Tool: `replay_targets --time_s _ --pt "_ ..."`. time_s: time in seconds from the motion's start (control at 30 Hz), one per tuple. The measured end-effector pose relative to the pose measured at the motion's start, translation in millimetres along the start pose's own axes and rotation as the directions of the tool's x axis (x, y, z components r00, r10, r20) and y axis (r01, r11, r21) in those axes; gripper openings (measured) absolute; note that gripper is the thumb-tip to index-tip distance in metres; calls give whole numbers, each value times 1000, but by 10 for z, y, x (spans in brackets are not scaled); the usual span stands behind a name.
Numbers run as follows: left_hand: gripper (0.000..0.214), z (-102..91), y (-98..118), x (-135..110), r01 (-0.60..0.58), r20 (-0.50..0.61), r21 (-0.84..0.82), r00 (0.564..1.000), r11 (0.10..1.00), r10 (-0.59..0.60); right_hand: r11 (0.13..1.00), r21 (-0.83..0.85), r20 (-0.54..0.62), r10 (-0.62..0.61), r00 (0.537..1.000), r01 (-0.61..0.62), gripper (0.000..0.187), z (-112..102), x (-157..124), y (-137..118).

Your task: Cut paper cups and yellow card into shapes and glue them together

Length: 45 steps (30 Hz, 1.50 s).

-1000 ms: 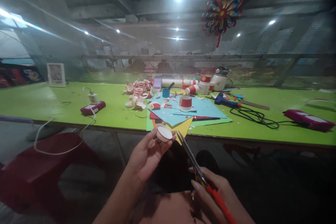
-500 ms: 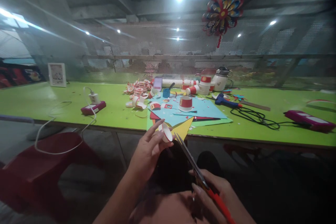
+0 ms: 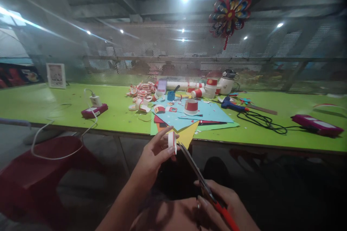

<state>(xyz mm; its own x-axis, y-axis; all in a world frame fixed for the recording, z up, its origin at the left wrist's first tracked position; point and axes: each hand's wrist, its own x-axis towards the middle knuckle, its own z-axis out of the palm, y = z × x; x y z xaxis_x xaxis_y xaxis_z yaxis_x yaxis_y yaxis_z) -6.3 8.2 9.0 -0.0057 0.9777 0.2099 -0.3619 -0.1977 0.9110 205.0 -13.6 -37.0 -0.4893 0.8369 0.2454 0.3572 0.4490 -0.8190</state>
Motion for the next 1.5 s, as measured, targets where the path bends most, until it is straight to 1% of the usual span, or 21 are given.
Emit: replay_targets --time_s 0.1,0.27,0.43,0.57,0.7,0.77,0.87,1.03,1.2,1.33,1.5 --pt "46 -10 -8 -5 -14 10 -19 1000 1000 15 1000 -4 -9 -2 1000 2 23 -2 -16 -40" --pt "46 -12 -13 -22 -14 5 -28 1000 1000 14 999 -35 -33 -9 999 8 21 15 -17 -33" --pt "46 -28 -20 -16 -4 13 -10 1000 1000 4 997 -58 -4 -53 999 53 21 5 -13 -48" --pt "47 -57 -31 -21 17 35 -9 999 1000 -17 997 -53 9 -51 999 51 22 -1 -24 -82" --pt "48 -95 -46 -34 47 60 2 997 999 -47 998 -50 20 -47 999 48 19 -19 -41 -116" --pt "47 -118 -58 -33 48 93 13 994 999 -49 998 -48 39 -44 998 46 17 -28 -50 -122" --pt "45 -148 -70 -26 50 140 46 989 998 -56 999 -36 84 -28 996 31 15 -36 -68 -119" --pt "44 -185 -52 -26 51 158 93 985 994 -65 999 16 118 31 993 -34 6 -29 -127 -73" --pt "45 -220 -42 -31 56 179 124 981 991 -78 999 20 119 34 992 -36 9 -33 -179 -8" --pt "46 -239 -48 -31 30 177 156 983 987 -58 999 2 150 43 988 -44 8 -63 -172 -64" --pt "46 -277 -70 -25 16 199 179 979 984 -52 998 28 147 58 987 -63 12 -69 -157 -136"
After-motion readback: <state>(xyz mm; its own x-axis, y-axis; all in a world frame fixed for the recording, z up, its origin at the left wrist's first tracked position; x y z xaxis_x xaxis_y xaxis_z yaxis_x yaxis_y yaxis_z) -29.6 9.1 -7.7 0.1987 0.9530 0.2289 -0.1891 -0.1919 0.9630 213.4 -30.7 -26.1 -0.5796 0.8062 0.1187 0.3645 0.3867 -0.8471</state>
